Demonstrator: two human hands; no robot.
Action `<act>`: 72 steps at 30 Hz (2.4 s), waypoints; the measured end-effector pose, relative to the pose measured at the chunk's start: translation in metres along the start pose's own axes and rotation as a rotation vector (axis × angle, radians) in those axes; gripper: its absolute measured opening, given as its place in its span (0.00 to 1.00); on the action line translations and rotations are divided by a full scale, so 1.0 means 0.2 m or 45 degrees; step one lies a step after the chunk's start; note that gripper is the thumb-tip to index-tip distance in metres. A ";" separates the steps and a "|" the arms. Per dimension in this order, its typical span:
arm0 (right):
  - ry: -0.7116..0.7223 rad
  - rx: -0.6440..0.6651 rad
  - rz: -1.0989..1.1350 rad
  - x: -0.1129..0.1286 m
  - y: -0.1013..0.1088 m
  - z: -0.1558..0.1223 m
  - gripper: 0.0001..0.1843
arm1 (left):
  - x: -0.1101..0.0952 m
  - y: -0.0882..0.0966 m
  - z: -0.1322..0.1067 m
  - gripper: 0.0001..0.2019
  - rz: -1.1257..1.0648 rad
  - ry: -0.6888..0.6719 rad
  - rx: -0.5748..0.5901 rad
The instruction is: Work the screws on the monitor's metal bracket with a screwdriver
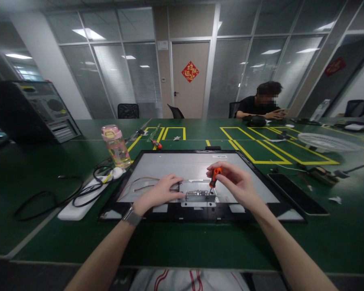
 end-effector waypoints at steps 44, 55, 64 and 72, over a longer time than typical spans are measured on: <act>0.191 -0.257 -0.158 -0.05 0.04 0.02 0.13 | -0.03 0.02 -0.01 0.28 0.039 -0.004 0.012; 0.176 -0.274 -0.140 -0.05 0.04 0.03 0.14 | -0.01 0.01 -0.01 0.28 0.036 -0.016 0.002; 0.197 -0.345 -0.215 -0.07 0.05 0.03 0.09 | -0.02 0.01 -0.01 0.27 0.031 -0.014 -0.004; 0.048 -0.263 -0.015 -0.07 0.03 0.02 0.15 | -0.02 0.01 0.00 0.28 0.027 -0.004 -0.005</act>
Point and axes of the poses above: each hand's wrist, its own z-axis towards the middle knuckle, its own y-axis out of the back of the hand, x = y × z, the point moved 2 cm from there along z, towards the middle knuckle, and after that the axes turned 13 degrees about -x, right-handed, at the moved point
